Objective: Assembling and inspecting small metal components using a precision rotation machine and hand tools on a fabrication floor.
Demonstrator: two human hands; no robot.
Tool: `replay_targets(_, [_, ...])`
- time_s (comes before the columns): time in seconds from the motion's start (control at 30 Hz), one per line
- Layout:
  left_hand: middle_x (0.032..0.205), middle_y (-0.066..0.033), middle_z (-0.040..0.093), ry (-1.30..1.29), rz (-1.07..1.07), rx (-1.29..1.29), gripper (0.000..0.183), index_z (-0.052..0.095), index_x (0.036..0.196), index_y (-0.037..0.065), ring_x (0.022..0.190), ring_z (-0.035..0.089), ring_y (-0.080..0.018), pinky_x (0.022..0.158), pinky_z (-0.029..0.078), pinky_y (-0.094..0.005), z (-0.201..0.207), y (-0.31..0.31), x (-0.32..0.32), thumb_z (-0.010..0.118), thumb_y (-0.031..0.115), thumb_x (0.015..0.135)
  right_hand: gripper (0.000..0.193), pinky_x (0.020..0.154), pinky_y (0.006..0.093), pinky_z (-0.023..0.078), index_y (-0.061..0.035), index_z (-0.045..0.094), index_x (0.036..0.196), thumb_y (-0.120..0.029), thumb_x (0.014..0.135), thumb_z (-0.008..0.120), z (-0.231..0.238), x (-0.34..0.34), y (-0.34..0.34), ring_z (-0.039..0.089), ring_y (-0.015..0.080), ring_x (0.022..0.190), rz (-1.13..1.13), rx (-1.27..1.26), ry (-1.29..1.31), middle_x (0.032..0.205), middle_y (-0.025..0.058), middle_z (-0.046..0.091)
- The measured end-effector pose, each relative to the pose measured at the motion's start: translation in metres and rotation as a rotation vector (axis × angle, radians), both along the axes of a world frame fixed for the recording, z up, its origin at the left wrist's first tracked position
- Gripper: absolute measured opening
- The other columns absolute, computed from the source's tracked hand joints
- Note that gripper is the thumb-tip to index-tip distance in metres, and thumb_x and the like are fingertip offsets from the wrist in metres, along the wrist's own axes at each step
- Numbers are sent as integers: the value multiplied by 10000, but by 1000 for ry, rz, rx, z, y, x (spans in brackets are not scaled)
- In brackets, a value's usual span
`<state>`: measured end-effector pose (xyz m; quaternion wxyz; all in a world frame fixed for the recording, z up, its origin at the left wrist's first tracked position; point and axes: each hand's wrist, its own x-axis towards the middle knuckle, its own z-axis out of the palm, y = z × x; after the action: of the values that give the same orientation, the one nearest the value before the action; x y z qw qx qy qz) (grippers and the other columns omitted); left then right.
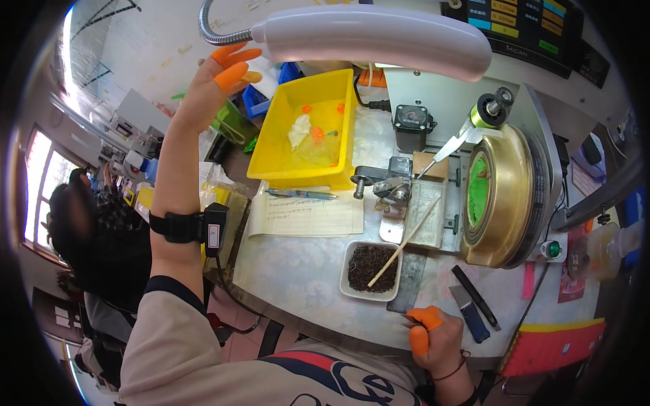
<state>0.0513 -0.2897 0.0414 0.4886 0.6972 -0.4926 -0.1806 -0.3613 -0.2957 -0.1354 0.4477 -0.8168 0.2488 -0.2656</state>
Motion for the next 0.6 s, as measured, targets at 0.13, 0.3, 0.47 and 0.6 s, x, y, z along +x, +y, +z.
replay_targets(0.13, [1156,-70,510,-1052,388,-37,406,379,1222,62,1025,484,-156,877,375,-275,-1,15,6,496,115,837,286,459,292,414,-23,572,741,-288,808,488,0,2,1,534,264,496,1,-11,-19,593,107,534])
replay_targets(0.3, [1035,-90,568,88,87,-389,364,384,1209,33,831,537,-105,785,410,-229,-2,33,-48,460,162,877,196,427,255,387,-53,564,717,-244,750,594,10,-5,1,516,207,456,8,-7,-26,547,72,518])
replay_targets(0.47, [1086,-107,527,13,-218,162,558,222,1321,60,885,535,-136,771,415,-249,-63,42,-117,354,392,893,137,424,242,376,-75,593,798,-110,681,655,25,8,-6,515,180,465,68,-176,-122,560,40,511])
replay_targets(0.6, [1080,-104,506,218,-307,380,696,206,1332,81,920,516,-147,710,454,-247,-104,19,-135,283,574,846,301,456,232,385,-65,565,1003,-67,709,628,64,44,-13,509,160,499,109,-143,-182,636,35,511])
